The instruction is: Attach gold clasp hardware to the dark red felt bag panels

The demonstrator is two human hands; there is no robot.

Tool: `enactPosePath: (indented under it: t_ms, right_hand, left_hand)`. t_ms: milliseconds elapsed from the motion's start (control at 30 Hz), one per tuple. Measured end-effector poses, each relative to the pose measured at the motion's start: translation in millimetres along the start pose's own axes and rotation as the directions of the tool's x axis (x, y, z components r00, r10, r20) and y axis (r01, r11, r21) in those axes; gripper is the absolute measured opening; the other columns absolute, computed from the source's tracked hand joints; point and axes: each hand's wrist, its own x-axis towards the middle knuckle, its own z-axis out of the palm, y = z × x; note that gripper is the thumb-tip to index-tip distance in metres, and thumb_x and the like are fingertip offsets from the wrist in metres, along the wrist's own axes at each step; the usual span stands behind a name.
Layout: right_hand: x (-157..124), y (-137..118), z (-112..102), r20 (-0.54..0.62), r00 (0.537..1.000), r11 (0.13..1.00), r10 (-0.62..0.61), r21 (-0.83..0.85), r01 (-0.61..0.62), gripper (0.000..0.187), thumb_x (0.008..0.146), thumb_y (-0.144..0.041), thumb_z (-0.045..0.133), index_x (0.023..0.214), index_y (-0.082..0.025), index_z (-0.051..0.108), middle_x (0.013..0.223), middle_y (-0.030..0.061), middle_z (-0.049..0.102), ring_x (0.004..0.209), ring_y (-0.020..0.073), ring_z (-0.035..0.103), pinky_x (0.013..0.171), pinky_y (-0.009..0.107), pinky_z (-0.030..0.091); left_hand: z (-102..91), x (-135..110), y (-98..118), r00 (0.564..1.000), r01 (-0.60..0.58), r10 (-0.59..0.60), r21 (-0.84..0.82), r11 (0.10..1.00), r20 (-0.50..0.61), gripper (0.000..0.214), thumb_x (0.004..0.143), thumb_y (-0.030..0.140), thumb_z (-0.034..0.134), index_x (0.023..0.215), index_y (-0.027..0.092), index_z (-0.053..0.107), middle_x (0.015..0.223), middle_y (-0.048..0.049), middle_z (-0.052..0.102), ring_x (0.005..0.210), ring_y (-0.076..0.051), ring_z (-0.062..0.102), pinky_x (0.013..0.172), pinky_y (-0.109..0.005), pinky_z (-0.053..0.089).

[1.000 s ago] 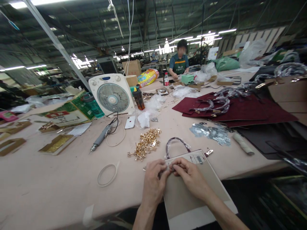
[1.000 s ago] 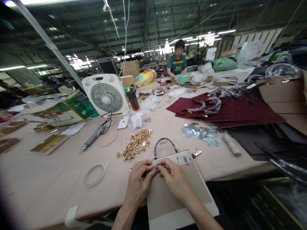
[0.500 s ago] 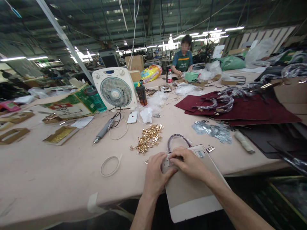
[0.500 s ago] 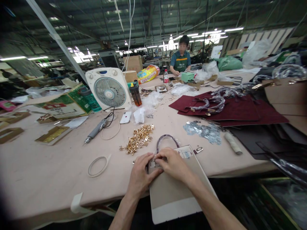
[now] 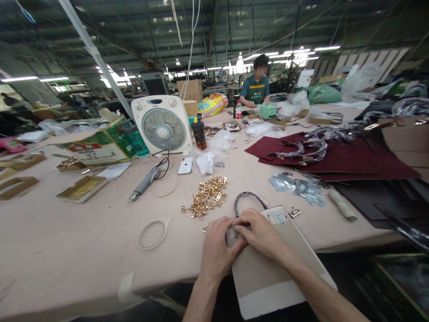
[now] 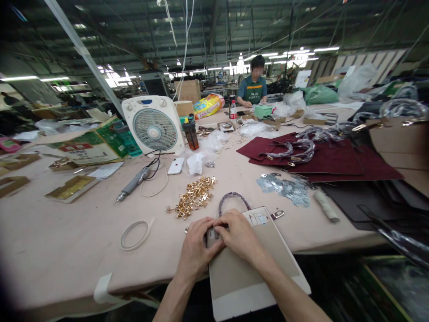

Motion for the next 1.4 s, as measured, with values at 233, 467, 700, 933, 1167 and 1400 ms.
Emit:
enactPosePath:
  t_ms: [233,467,700,933,1167,1400]
  right_hand:
    - [-2.0,0.1,2.5,-0.011,0.999,0.998,-0.041,-0.053,0.041,0.017,0.091,-0.013,0.069,0.095,-0.024,0.082,0.089,0.0038,0.075,0.095,0.0236,0.064,0.089,0.034,0.046]
    - [-6.1,1.0,6.4,-0.057,0.996,0.994,-0.073,-0.082,0.068,0.013,0.091,-0.011,0.069,0.092,-0.021,0.078,0.089,0.0037,0.073,0.095,0.0231,0.062,0.089,0.035,0.046]
    - [-12.2,8.1,16.7,-0.16,0.969,0.976,-0.19,-0.14,0.168,0.015,0.091,-0.008,0.068,0.093,-0.022,0.072,0.093,0.0049,0.069,0.098,0.0258,0.06,0.089,0.04,0.048]
    - [-31.0,14.1,-5.7,-0.349,0.91,0.964,-0.225,0.054,0.259,0.024,0.098,-0.022,0.068,0.121,-0.027,0.07,0.115,0.0058,0.07,0.112,0.0241,0.063,0.099,0.039,0.051]
    - [-60.1,92.6,-117.4,-0.834,0.552,0.999,-0.026,-0.043,-0.019,0.028,0.101,-0.041,0.06,0.121,-0.023,0.07,0.119,0.0092,0.067,0.099,0.0227,0.065,0.09,0.04,0.055]
    - [-86.2,193.7,-172.6,-0.871,0.489,0.91,0.044,-0.168,-0.38,0.056,0.086,-0.063,0.069,0.118,-0.017,0.073,0.115,0.0148,0.067,0.104,0.0295,0.063,0.094,0.045,0.052]
  left_hand:
    - [1.1,-0.4,-2.4,1.0,-0.004,0.004,0.002,1.0,0.003,0.045,0.082,0.028,0.084,0.124,0.026,0.068,0.128,-0.0079,0.071,0.12,-0.03,0.063,0.105,-0.051,0.052]
    - [-0.5,-0.7,-0.2,1.0,0.0,0.0,0.004,1.0,0.028,0.047,0.082,0.023,0.082,0.126,0.026,0.066,0.129,-0.007,0.069,0.121,-0.029,0.061,0.107,-0.05,0.051]
    - [-0.7,0.2,3.2,1.0,0.01,-0.011,0.049,0.999,0.018,0.051,0.079,0.016,0.081,0.127,0.024,0.066,0.13,-0.0071,0.07,0.123,-0.029,0.061,0.109,-0.05,0.052]
    - [4.6,-1.8,-9.6,0.999,-0.043,0.041,0.123,0.991,0.016,0.048,0.086,0.037,0.08,0.13,0.026,0.065,0.132,-0.0075,0.07,0.123,-0.031,0.064,0.107,-0.054,0.054]
    - [10.1,0.1,-26.8,0.991,-0.132,0.137,0.202,0.97,-0.008,0.056,0.09,0.052,0.072,0.138,0.028,0.06,0.139,-0.0083,0.066,0.129,-0.035,0.058,0.109,-0.06,0.051]
    - [13.2,5.1,34.7,0.932,-0.362,0.359,0.206,0.909,0.054,0.045,0.096,0.023,0.064,0.139,0.03,0.057,0.141,-0.0064,0.063,0.136,-0.029,0.051,0.113,-0.051,0.049]
